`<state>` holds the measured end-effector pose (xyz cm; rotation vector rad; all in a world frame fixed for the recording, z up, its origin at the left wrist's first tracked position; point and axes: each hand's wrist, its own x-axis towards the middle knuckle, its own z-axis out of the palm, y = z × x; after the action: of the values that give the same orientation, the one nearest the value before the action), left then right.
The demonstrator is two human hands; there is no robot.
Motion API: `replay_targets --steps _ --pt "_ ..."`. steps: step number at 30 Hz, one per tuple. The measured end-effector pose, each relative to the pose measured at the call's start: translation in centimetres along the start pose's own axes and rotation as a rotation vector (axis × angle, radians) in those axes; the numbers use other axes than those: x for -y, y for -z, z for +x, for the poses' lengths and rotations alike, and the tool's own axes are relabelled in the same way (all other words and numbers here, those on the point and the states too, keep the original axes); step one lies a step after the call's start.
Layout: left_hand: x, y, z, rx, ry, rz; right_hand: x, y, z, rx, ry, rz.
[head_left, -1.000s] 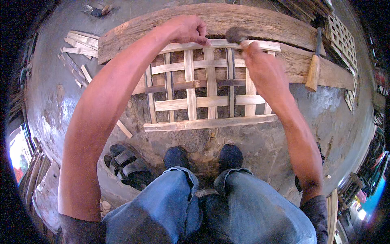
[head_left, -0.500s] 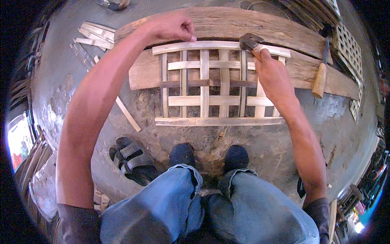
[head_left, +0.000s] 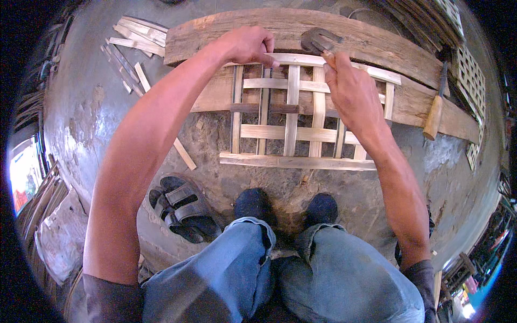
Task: The person assembles a wooden lattice panel by hand, using a hammer to secure nails into the interwoven strips. The person repeatedly adjusts the lattice position and hammers nails along the edges to fasten the structure.
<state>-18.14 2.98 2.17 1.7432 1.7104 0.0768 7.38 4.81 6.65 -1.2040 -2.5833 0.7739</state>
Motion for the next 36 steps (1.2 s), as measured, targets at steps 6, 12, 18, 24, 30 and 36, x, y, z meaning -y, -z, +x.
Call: replay_targets --steps 6,12,18,24,30,36 --pt "1.7 0.4 0.7 0.006 -0.089 -0.117 -0.7 -1.2 0.1 0.099 -0.052 -0.145" --pt "1.9 0.0 0.9 0.053 -0.046 -0.109 0.7 -0.5 -0.1 0.112 -0.101 -0.114" --pt "0.6 0.5 1.0 0.049 -0.019 -0.05 -1.5 -1.5 -0.3 -0.031 -0.051 0.114" --pt "1.4 0.0 0.8 -0.004 -0.05 -0.079 1.0 -4.3 -1.8 -0.107 -0.514 0.833" --pt "2.2 -0.3 1.0 -0.012 -0.119 -0.088 0.7 -5.4 -1.6 -0.072 -0.456 0.749" --pt "1.4 0.1 0.9 0.007 -0.08 -0.117 -0.7 -5.8 -1.5 -0.09 -0.346 0.536"
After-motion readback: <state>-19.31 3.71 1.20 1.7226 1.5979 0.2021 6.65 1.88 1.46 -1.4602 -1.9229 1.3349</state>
